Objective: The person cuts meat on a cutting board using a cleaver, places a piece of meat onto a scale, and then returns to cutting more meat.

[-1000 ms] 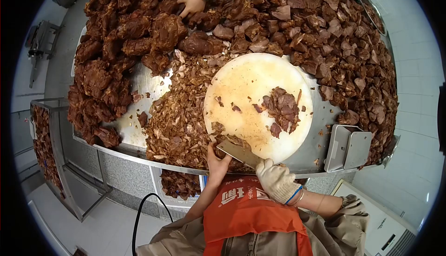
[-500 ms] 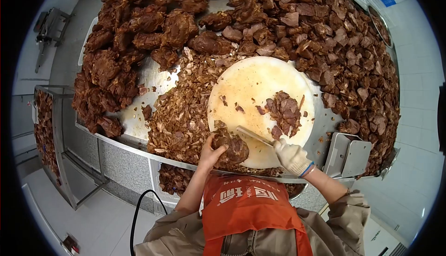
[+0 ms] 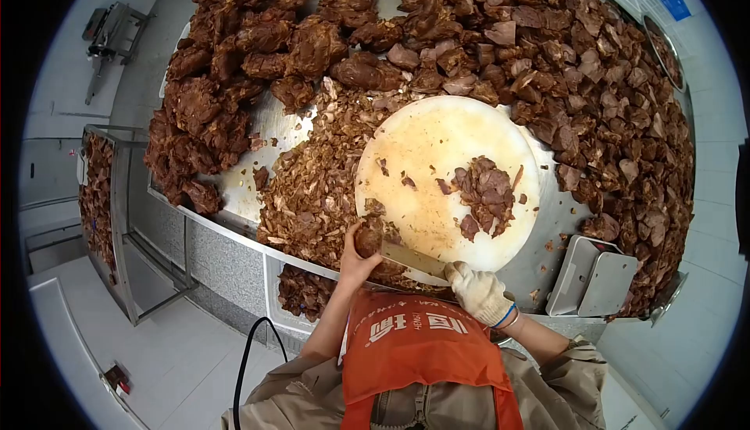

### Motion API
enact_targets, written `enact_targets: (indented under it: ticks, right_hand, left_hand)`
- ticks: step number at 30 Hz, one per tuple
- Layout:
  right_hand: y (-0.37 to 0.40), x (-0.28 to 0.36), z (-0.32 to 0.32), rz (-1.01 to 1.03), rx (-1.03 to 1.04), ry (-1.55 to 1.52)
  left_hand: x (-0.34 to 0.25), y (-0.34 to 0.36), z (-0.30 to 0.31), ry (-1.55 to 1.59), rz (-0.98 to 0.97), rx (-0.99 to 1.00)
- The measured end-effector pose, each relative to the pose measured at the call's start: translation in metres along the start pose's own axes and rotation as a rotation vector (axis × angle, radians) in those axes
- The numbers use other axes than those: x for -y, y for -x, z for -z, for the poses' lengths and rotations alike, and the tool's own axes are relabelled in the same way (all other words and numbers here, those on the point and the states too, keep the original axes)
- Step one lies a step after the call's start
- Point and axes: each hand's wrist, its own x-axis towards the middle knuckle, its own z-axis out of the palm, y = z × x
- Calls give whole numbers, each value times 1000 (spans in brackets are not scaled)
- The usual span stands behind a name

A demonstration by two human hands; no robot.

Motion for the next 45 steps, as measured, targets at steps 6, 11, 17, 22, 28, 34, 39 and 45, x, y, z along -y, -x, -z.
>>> enact_targets:
  ticks: [6, 11, 17, 22, 28, 34, 39, 45]
  right_hand:
    - [-28, -3, 10, 85, 29, 47]
    - [-44, -24, -15, 188, -63, 14]
    - [-58, -24, -20, 70, 82, -48]
    - [-43, 0, -20, 38, 162, -136]
    - [-29, 9, -62, 46, -136, -218]
    - [-28, 24, -2, 163, -186, -178]
    - [-45, 37, 25, 266, -246, -73]
    - [-61, 38, 43, 414, -361, -105]
  left_hand:
    - [-2, -15, 14, 198, 405, -58]
    - [0, 10, 5, 579, 303, -73]
    - [12, 8, -3, 707, 401, -131]
    - [27, 17, 7, 914, 245, -218]
    - [-1, 21, -23, 606, 128, -302]
    - [-2, 32, -9, 764, 136, -231]
    - [8, 47, -15, 952, 28, -228]
    - [-12, 68, 12, 1121, -34, -184]
